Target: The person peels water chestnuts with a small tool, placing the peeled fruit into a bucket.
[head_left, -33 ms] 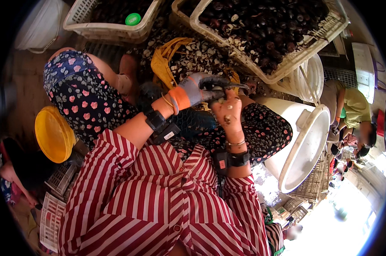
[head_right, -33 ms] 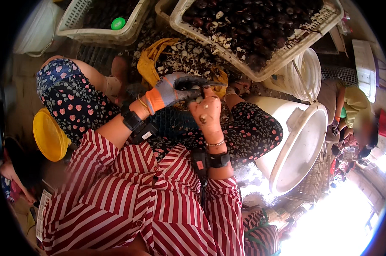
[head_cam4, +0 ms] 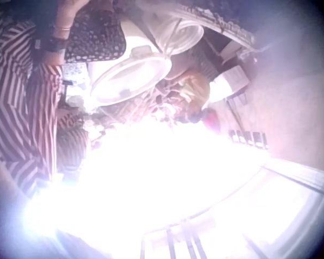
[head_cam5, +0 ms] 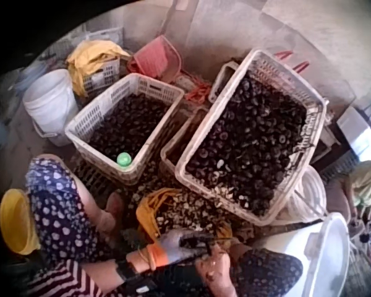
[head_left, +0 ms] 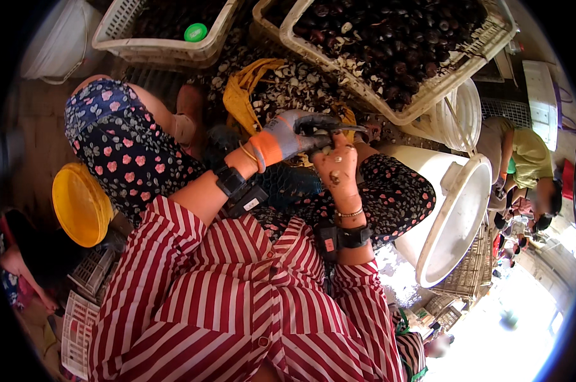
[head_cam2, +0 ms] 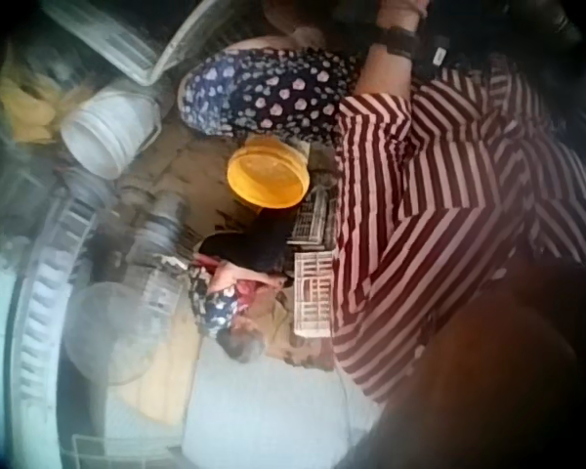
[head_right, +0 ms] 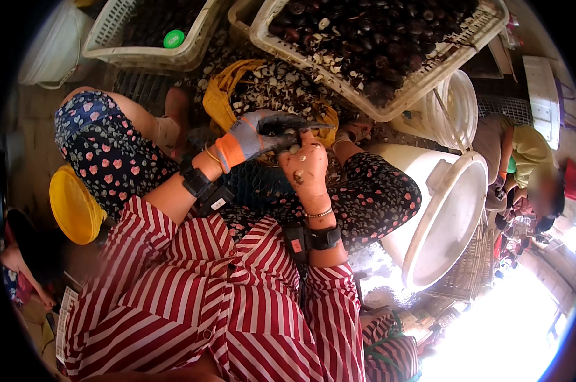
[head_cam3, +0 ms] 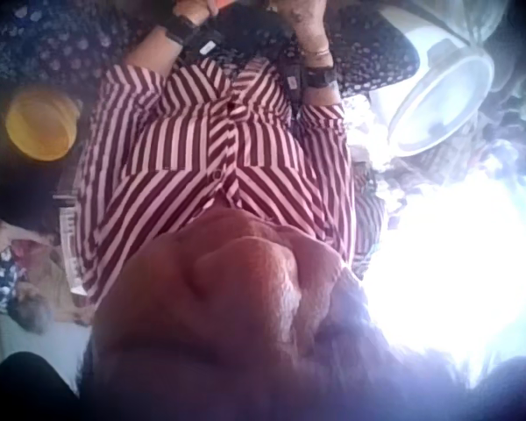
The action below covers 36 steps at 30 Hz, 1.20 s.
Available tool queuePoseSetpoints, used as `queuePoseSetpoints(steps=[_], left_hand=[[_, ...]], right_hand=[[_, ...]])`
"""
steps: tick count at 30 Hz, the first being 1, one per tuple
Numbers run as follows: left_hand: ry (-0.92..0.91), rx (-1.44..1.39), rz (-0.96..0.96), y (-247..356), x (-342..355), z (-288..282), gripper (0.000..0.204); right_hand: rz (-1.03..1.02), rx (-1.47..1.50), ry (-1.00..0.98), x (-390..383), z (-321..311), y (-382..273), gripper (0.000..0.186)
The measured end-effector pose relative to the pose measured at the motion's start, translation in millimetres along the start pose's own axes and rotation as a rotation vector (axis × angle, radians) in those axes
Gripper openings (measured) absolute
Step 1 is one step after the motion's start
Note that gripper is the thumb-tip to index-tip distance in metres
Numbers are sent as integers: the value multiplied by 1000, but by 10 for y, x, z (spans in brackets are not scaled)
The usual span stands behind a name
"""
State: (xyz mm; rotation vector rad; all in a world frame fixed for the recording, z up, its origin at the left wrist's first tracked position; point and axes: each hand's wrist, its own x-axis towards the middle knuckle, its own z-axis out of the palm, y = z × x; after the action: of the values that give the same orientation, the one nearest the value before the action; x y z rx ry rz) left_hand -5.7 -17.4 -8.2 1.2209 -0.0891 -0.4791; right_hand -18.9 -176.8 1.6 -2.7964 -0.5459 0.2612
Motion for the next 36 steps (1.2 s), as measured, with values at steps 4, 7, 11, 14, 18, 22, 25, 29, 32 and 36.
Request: queuePoseSetpoints(steps=[4,7,11,14,18,22,25,29,32,36], left_hand=[[10,234,67,54,14,13,41],[43,-13,50,-232,100,-51,39],[156,-245,-274,-299,62,-192,41],[118,-465,-278,-255,-20,-154,42],[-13,-642,-209,-328,-34,-124,40],[20,-474,-122,-380,-16,-71,36],[-6,-153,-20,-402,3,-177,32],[314,-135,-147,-263,95,-410,24],[50,171,253,-137,84,-161,25],[163,18,108,-298,146,-490,24]], right_hand=[[146,183,31,31,-9,-20,38],[215,140,-37,42,-58,-40,38],[209,110,11,10,-132,-73,33],[45,64,98,-17,-136,-13,34],[-33,72,124,-22,-180,13,35],[-95,227,240,-21,-46,123,32],[4,528,267,-62,-175,17,32],[223,1094,237,-60,-434,-27,33],[215,915,185,-122,-389,281,33],[287,1077,120,-145,-525,143,27]])
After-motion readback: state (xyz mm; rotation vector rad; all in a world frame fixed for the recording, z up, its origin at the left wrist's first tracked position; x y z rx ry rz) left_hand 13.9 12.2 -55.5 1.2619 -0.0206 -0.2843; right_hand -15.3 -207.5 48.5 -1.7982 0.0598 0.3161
